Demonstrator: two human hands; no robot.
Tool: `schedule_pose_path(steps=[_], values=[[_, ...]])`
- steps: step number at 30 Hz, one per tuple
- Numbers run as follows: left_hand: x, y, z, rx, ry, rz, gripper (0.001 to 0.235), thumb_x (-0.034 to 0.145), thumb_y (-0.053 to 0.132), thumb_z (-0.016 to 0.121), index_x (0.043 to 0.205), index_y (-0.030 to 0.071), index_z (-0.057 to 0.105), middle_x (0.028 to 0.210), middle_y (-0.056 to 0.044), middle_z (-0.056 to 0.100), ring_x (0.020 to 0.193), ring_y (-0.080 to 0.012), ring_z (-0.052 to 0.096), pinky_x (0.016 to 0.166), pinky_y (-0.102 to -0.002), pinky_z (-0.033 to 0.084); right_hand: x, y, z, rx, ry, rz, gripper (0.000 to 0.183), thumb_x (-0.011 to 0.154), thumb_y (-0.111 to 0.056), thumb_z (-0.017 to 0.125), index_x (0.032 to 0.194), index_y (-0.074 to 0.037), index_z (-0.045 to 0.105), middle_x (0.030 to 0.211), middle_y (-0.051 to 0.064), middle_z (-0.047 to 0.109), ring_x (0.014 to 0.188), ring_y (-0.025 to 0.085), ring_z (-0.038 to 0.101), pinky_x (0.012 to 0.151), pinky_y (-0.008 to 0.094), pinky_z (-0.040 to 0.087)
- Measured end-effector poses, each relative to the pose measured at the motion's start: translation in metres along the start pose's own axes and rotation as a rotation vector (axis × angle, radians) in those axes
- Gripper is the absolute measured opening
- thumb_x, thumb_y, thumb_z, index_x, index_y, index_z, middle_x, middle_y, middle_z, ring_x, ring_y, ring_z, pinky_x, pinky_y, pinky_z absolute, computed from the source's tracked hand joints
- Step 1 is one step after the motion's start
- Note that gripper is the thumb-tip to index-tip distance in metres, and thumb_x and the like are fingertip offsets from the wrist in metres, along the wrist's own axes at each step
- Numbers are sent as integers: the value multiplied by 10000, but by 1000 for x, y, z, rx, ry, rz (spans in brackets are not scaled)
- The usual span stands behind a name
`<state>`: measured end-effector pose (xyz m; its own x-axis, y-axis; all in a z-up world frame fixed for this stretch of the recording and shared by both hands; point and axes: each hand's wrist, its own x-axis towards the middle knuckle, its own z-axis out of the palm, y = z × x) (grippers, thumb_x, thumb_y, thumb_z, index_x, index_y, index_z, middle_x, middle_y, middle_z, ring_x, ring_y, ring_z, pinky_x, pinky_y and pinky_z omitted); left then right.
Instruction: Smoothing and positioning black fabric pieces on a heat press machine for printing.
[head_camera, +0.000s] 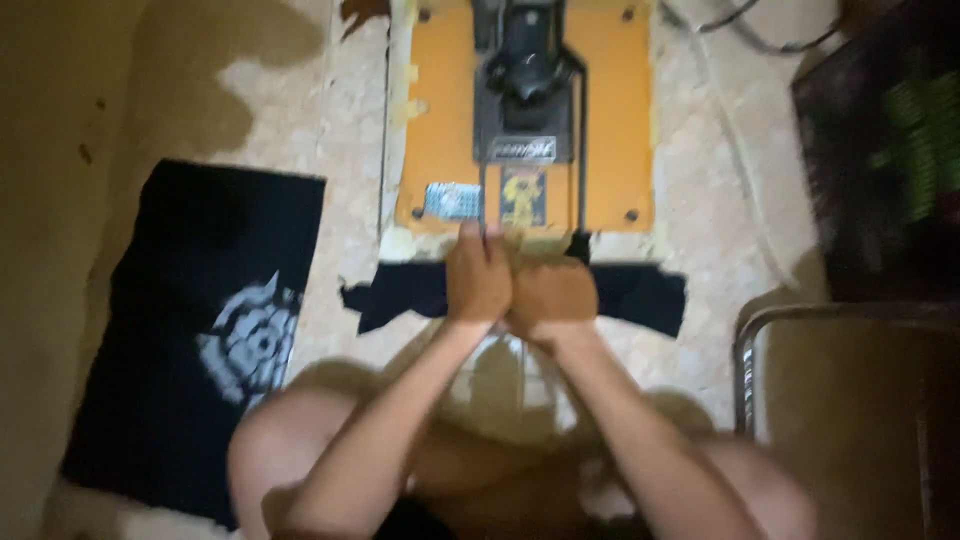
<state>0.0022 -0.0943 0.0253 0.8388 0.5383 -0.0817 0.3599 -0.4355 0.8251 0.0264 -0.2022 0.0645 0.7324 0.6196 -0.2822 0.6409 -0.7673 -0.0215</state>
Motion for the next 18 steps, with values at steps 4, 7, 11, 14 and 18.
schedule_pose_path(steps=[4, 7, 11, 14, 18], values=[[1, -5, -2, -88, 59, -18, 281, 1043, 252, 474, 998, -6, 578, 872, -340, 641, 977, -574, 627, 817, -623, 501, 1, -4, 11, 86, 220, -66, 346, 665, -470, 664, 883, -202, 686, 664, 58, 712, 687, 325, 742, 660, 453, 566], [9, 3, -3, -80, 90, -12, 275, 1028, 278, 502, 947, 28, 581, 832, -311, 665, 953, -547, 656, 790, -607, 517, 11, -1, 27, 42, 449, -49, 242, 643, -456, 630, 748, -238, 617, 551, 4, 644, 559, 291, 699, 571, 434, 526], [7, 11, -7, -124, 90, -100, 277, 1009, 304, 503, 957, 39, 569, 878, -310, 689, 981, -538, 658, 811, -624, 499, 13, -5, 31, -39, 711, -85, 226, 636, -482, 606, 641, -267, 538, 473, -29, 574, 443, 268, 628, 490, 416, 460], [28, -37, 29, -25, 117, -86, 289, 1025, 335, 494, 1006, 62, 587, 899, -287, 709, 997, -501, 690, 885, -585, 534, 22, 0, 54, -75, 970, -95, 171, 598, -436, 626, 640, -288, 553, 477, -25, 528, 439, 251, 596, 482, 435, 452], [24, -25, 15, -53, 15, -123, 381, 1053, 368, 405, 1125, 50, 602, 1041, -311, 715, 1121, -503, 654, 974, -593, 507, 26, -6, 54, 6, 669, 42, 249, 627, -564, 603, 670, -322, 643, 524, -80, 634, 559, 221, 718, 564, 368, 505]])
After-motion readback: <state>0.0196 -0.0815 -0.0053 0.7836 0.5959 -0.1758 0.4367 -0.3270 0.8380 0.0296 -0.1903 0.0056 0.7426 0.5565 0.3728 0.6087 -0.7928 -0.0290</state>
